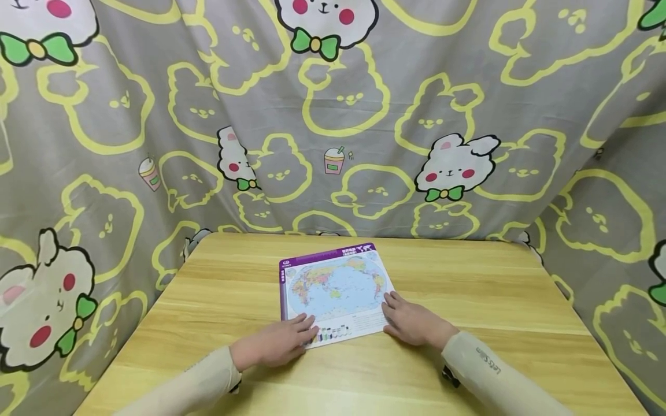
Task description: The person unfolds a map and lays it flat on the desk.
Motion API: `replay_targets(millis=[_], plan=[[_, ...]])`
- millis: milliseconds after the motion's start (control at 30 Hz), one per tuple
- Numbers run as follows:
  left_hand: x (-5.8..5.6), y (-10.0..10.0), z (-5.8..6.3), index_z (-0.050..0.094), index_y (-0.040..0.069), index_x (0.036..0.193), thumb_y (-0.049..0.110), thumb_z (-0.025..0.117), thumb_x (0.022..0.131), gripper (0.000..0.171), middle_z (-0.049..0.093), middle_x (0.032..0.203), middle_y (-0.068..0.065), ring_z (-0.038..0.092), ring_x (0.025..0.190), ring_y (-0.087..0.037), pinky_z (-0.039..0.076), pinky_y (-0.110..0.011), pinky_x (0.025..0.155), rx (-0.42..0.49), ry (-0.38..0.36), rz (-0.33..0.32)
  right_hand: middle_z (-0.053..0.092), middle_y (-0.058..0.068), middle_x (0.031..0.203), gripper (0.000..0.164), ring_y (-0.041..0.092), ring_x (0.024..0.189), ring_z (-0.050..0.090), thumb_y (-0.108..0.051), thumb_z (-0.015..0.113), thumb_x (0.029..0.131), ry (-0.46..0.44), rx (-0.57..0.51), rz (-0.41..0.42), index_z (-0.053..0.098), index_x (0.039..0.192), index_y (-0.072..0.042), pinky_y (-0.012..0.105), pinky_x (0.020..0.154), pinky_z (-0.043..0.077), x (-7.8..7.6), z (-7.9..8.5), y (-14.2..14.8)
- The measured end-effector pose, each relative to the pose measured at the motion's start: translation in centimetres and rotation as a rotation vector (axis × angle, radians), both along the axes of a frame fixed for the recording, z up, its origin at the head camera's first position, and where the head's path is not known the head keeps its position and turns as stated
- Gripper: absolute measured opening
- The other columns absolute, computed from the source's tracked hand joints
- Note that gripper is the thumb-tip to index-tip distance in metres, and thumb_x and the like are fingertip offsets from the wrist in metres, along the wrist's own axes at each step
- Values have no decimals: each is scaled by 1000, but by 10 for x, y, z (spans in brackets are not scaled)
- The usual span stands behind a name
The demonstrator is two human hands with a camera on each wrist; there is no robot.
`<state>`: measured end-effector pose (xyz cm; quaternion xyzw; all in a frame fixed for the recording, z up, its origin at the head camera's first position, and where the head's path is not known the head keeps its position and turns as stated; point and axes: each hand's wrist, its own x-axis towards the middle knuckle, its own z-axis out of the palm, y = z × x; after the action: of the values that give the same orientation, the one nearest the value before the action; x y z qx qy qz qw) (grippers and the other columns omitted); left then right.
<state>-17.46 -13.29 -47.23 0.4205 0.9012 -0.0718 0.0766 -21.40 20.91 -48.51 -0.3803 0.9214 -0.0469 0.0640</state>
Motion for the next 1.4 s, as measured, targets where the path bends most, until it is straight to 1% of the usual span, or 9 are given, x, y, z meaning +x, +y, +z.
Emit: replay_targets(millis=[167, 333, 467, 633, 800, 933, 1033, 1233, 1400], plan=[[-10, -5, -1, 39, 10, 145, 36, 47, 99, 53, 34, 149, -11, 31, 137, -28, 30, -37, 110, 46, -33, -2, 36, 30, 142, 54, 44, 131, 34, -29, 54, 97, 41, -22, 41, 45, 135, 8, 51, 102, 36, 8, -1, -5], [-23, -8, -1, 35, 7, 146, 37, 43, 100, 55, 30, 151, -13, 25, 139, -29, 26, -38, 111, 70, -50, 30, 38, 28, 142, 52, 42, 131, 35, -28, 54, 96, 49, -24, 101, 46, 136, 5, 50, 102, 36, 22, 2, -13], [-39, -11, 0, 32, 3, 147, 37, 40, 101, 57, 25, 152, -16, 20, 141, -30, 23, -40, 113, 59, -56, 78, 39, 22, 144, 52, 37, 132, 35, -31, 52, 97, 47, 12, 133, 47, 137, 1, 47, 102, 38, 33, 6, -21], [-60, -19, -4, 29, 1, 147, 39, 40, 101, 60, 21, 154, -18, 17, 141, -30, 21, -41, 113, 64, -87, 175, 41, 19, 143, 52, 34, 132, 37, -35, 49, 98, 41, 33, 170, 49, 137, -1, 44, 102, 39, 45, 8, -29], [-73, -25, -10, 28, 0, 148, 42, 40, 100, 64, 18, 155, -18, 15, 142, -30, 20, -40, 114, 71, -122, 261, 45, 18, 141, 52, 33, 130, 40, -36, 48, 99, 48, 43, 191, 49, 136, -1, 43, 101, 41, 52, 8, -32], [-77, -27, -10, 30, 1, 147, 46, 44, 98, 68, 18, 155, -17, 15, 142, -30, 20, -40, 113, 74, -137, 304, 45, 18, 141, 52, 33, 130, 41, -36, 47, 99, 42, 50, 176, 49, 136, 0, 43, 100, 42, 54, 8, -31], [-77, -29, -10, 30, 1, 147, 48, 43, 97, 70, 19, 155, -17, 15, 142, -30, 21, -40, 113, 66, -148, 311, 45, 18, 141, 52, 33, 131, 40, -37, 47, 99, 19, 45, 153, 49, 136, 0, 43, 102, 40, 54, 9, -33], [-74, -31, -9, 30, 1, 147, 51, 45, 96, 73, 20, 154, -18, 17, 141, -30, 22, -40, 113, 42, -146, 276, 44, 19, 141, 54, 33, 131, 39, -37, 48, 98, 2, 50, 124, 48, 136, 1, 44, 104, 37, 53, 10, -33], [-69, -32, -6, 32, 0, 146, 55, 48, 93, 78, 23, 153, -19, 19, 141, -31, 23, -39, 112, 20, -119, 232, 41, 21, 143, 55, 36, 132, 36, -36, 49, 98, -16, 40, 94, 47, 137, 2, 45, 104, 37, 50, 8, -30]])
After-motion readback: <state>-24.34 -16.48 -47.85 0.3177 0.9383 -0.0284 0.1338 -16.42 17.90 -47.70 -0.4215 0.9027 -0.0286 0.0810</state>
